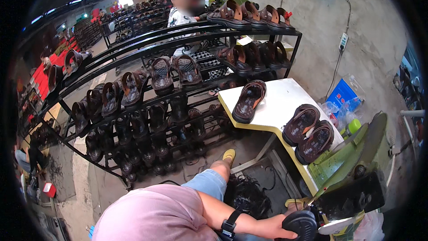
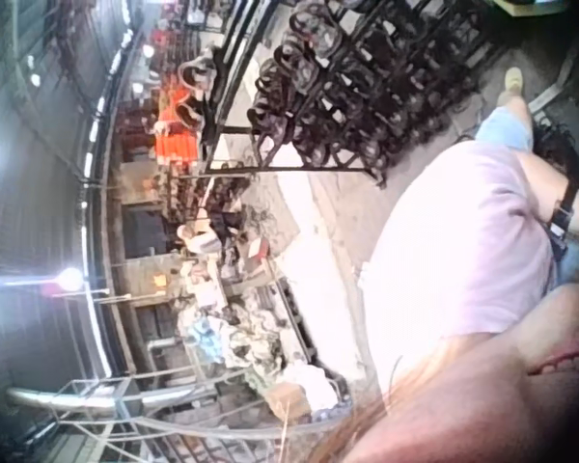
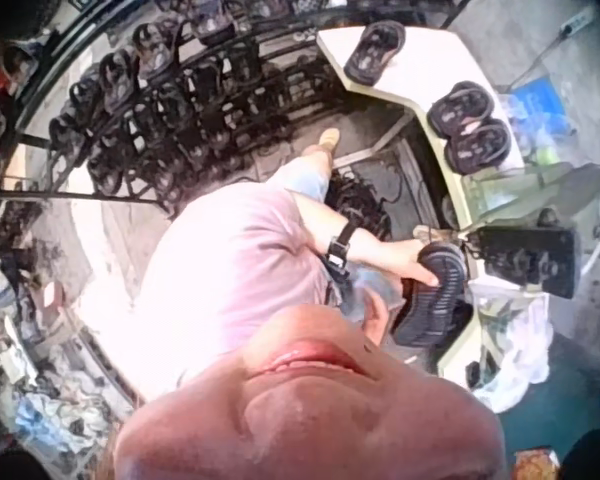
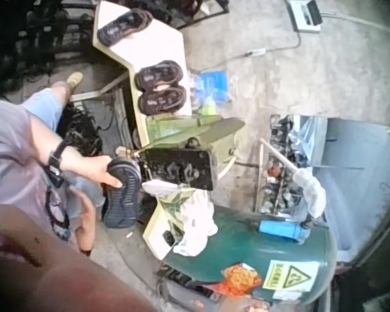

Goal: The worker is assembling and inspecting sandals on a production line in a factory.

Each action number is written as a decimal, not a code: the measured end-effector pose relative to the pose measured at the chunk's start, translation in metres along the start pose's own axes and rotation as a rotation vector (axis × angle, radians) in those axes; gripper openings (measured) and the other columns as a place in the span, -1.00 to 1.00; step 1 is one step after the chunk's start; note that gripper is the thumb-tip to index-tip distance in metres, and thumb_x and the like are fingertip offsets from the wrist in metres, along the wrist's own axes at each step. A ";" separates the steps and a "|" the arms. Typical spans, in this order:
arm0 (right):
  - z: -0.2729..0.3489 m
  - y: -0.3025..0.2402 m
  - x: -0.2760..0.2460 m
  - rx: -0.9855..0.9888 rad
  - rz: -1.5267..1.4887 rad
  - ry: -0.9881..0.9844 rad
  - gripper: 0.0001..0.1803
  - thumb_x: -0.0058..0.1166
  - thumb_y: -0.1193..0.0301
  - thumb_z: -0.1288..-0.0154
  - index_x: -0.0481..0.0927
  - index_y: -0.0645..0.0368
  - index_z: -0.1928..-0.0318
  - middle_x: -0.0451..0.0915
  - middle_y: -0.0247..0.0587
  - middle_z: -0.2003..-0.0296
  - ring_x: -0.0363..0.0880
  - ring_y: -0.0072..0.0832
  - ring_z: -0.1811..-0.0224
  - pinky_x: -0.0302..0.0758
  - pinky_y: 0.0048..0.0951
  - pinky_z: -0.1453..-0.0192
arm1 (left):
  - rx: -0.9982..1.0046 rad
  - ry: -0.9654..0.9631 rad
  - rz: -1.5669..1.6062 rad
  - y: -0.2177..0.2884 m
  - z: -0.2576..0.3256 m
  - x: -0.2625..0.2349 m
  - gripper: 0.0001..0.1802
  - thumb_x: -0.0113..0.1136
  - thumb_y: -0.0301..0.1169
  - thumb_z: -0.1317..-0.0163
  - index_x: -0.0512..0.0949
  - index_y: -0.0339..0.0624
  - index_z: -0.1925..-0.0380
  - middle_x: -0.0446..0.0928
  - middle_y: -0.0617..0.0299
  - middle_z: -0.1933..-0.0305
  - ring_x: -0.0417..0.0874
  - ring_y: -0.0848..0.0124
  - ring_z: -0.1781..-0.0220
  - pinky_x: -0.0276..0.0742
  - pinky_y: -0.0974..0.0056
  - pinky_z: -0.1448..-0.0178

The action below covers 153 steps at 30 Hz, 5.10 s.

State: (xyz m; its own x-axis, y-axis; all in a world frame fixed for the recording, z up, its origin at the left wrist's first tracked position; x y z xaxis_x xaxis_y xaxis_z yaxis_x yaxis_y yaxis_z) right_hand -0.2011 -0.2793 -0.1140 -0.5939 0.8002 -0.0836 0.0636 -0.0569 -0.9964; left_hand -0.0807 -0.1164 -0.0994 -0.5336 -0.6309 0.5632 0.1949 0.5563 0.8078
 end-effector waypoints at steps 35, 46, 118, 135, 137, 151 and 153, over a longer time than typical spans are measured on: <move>-0.117 0.046 0.028 -0.329 -0.808 0.911 -0.40 -0.02 0.54 -0.18 0.24 0.31 -0.27 0.26 0.05 -0.26 0.32 -0.10 -0.24 0.29 -0.07 -0.30 | 0.293 0.255 -0.225 0.144 0.016 -0.160 -0.07 0.15 0.18 -0.10 0.18 -0.25 -0.29 0.30 0.02 -0.27 0.36 0.20 -0.26 0.23 0.12 -0.32; -0.162 -0.012 0.011 -0.287 -0.391 0.658 -0.25 0.27 0.60 -0.01 0.23 0.24 -0.24 0.40 -0.20 -0.11 0.39 -0.45 -0.15 0.33 -0.41 -0.23 | 0.211 -0.057 -1.040 0.138 -0.018 -0.090 -0.52 0.45 -0.43 0.11 0.60 -0.27 0.10 0.61 0.08 0.33 0.63 0.34 0.28 0.50 0.33 0.15; -0.125 0.062 0.011 -0.265 0.745 1.055 -0.52 -0.09 0.26 -0.34 0.31 0.26 -0.18 0.37 0.12 -0.12 0.35 -0.14 -0.15 0.24 -0.20 -0.27 | 0.167 -0.222 -1.084 0.132 -0.036 -0.057 -0.58 0.41 -0.21 0.17 0.58 -0.28 0.36 0.60 0.02 0.42 0.63 0.07 0.31 0.49 0.16 0.27; -0.123 -0.052 -0.047 -0.105 0.657 0.766 -0.37 0.36 0.17 0.12 0.56 0.19 0.00 0.63 -0.05 0.17 0.60 -0.20 0.14 0.44 -0.39 0.01 | -0.017 0.257 0.022 0.058 0.009 -0.051 -0.67 0.19 -0.67 -0.11 0.39 -0.26 0.12 0.55 0.24 0.16 0.58 0.50 0.12 0.60 0.33 0.11; -0.126 -0.074 -0.060 -0.014 0.738 0.703 -0.44 0.37 0.12 0.15 0.61 0.07 0.09 0.61 -0.01 0.30 0.61 -0.12 0.26 0.47 -0.34 0.15 | -0.050 0.200 0.058 0.062 0.003 -0.050 -0.55 0.17 -0.68 -0.10 0.36 -0.31 -0.03 0.55 0.11 0.04 0.60 0.39 0.04 0.56 0.28 -0.06; -0.132 -0.019 -0.002 -0.139 0.186 0.899 -0.19 0.55 0.35 0.27 0.26 0.18 0.02 0.61 -0.14 0.29 0.56 -0.56 0.32 0.50 -0.52 0.23 | 0.304 0.433 -0.704 0.134 0.020 -0.071 -0.42 0.46 -0.21 0.07 0.51 -0.34 0.11 0.57 0.21 0.20 0.59 0.45 0.17 0.48 0.37 0.02; -0.127 -0.007 -0.008 -0.131 0.288 0.907 -0.19 0.50 0.39 0.18 0.27 0.22 -0.08 0.61 -0.11 0.22 0.54 -0.55 0.32 0.49 -0.52 0.20 | 0.689 0.567 -0.950 0.174 0.046 -0.067 -0.34 0.46 -0.09 0.11 0.50 -0.39 0.14 0.56 0.12 0.21 0.61 0.38 0.18 0.54 0.31 0.05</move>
State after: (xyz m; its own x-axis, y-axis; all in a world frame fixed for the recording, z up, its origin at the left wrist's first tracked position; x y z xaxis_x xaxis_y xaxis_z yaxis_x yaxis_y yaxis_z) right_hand -0.0952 -0.2095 -0.1042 0.3015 0.9266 -0.2248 0.2321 -0.3000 -0.9253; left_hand -0.0486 0.0481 -0.0044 0.2234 -0.9737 -0.0442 -0.6145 -0.1759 0.7690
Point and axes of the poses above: each hand's wrist, its own z-axis away from the middle knuckle, its own x-axis out of the palm, y = z × x, the point moved 2 cm from there along -z, towards the middle knuckle
